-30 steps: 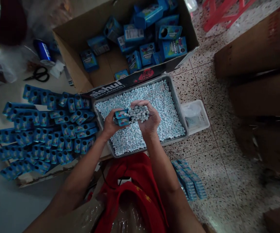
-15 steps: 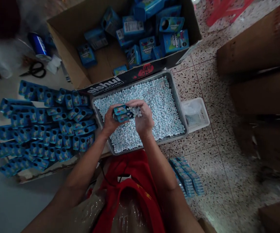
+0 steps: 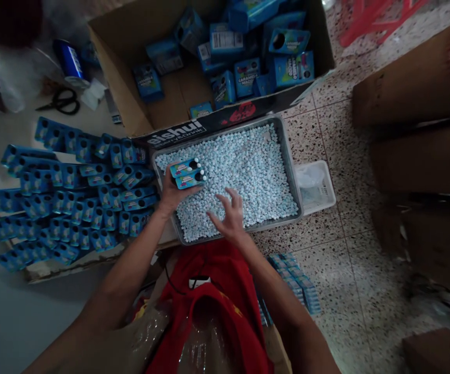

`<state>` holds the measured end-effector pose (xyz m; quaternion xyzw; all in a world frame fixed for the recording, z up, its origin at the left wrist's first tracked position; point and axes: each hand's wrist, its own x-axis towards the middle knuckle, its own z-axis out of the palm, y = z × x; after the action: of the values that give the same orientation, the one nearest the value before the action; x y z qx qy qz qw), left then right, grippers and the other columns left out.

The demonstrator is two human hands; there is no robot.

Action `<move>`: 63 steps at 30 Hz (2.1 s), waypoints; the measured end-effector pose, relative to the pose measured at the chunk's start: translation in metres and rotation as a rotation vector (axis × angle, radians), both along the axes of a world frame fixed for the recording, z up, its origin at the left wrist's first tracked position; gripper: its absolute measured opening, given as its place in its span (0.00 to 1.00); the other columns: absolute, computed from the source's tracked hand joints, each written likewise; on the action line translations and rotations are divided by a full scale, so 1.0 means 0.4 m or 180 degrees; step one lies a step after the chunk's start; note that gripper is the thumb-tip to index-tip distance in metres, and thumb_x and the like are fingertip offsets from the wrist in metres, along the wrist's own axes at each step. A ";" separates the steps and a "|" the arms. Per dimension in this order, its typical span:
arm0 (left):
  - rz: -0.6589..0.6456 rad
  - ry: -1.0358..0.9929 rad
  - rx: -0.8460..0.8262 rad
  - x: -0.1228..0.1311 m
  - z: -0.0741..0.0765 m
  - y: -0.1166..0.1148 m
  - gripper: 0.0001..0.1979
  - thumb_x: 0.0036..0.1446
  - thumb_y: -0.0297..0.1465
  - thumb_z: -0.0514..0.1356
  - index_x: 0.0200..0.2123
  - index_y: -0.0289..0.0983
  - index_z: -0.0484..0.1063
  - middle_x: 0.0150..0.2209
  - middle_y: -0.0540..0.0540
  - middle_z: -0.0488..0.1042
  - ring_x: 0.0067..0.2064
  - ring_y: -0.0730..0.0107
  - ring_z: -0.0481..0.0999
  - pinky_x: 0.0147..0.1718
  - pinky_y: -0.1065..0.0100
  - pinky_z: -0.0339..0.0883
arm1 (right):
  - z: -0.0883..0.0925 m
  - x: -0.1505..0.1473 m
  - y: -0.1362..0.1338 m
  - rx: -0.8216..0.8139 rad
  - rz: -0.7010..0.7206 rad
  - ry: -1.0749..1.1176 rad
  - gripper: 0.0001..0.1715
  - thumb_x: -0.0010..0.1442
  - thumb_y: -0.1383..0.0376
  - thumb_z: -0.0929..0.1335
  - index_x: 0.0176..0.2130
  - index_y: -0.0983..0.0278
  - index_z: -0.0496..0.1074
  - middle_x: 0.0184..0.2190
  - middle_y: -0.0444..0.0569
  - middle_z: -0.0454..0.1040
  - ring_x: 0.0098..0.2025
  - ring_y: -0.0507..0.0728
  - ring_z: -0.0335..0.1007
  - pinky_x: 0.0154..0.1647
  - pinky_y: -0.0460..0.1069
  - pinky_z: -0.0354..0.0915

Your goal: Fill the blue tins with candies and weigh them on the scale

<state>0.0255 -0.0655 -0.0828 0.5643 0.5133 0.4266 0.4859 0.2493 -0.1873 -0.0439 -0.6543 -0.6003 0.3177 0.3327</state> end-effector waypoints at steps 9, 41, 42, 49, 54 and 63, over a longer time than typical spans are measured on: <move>-0.0149 0.0289 -0.0040 -0.062 0.030 -0.002 0.46 0.43 0.50 0.88 0.61 0.46 0.74 0.52 0.45 0.83 0.51 0.49 0.86 0.52 0.50 0.83 | -0.158 -0.008 0.130 -0.0420 0.0523 -0.1090 0.37 0.62 0.60 0.77 0.68 0.56 0.80 0.75 0.63 0.71 0.76 0.82 0.64 0.75 0.77 0.67; -0.0789 0.0121 0.0143 0.017 0.041 0.040 0.46 0.44 0.50 0.88 0.61 0.43 0.76 0.61 0.36 0.84 0.68 0.38 0.84 0.68 0.40 0.80 | 0.140 -0.009 0.225 0.0097 -0.1143 0.2645 0.36 0.79 0.35 0.55 0.48 0.54 0.77 0.66 0.55 0.79 0.74 0.67 0.74 0.72 0.71 0.72; -0.0808 0.0035 0.0164 0.010 0.037 0.041 0.46 0.44 0.50 0.88 0.62 0.44 0.75 0.62 0.36 0.84 0.68 0.38 0.84 0.67 0.38 0.81 | 0.113 0.017 0.220 -0.0030 -0.1222 0.2425 0.35 0.79 0.35 0.57 0.49 0.55 0.78 0.67 0.55 0.79 0.73 0.68 0.74 0.70 0.70 0.74; -0.0858 -0.0327 -0.0170 -0.037 0.016 -0.016 0.47 0.48 0.58 0.85 0.65 0.50 0.72 0.64 0.37 0.83 0.65 0.39 0.87 0.56 0.37 0.87 | -0.091 0.085 0.317 -0.0007 -0.0955 0.0484 0.21 0.69 0.43 0.74 0.46 0.56 0.83 0.56 0.59 0.80 0.65 0.73 0.75 0.73 0.75 0.67; -0.0695 -0.0210 -0.0517 -0.062 0.030 -0.067 0.52 0.41 0.60 0.86 0.64 0.48 0.72 0.57 0.41 0.85 0.55 0.46 0.90 0.51 0.48 0.89 | -0.155 -0.027 0.382 -0.0277 -0.0142 -0.0611 0.42 0.66 0.36 0.77 0.66 0.57 0.79 0.78 0.65 0.63 0.82 0.84 0.51 0.79 0.82 0.54; -0.0114 0.0611 0.0007 -0.127 0.115 -0.042 0.44 0.49 0.55 0.85 0.62 0.45 0.75 0.56 0.42 0.83 0.56 0.48 0.86 0.56 0.50 0.84 | -0.141 -0.031 0.315 -0.0794 -0.0926 0.1076 0.28 0.51 0.43 0.82 0.40 0.57 0.77 0.40 0.53 0.82 0.51 0.71 0.80 0.63 0.68 0.76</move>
<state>-0.0252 -0.0823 -0.0366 0.6122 0.5469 0.3624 0.4414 0.2370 -0.0613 -0.1003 -0.7073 -0.3918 0.4429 0.3872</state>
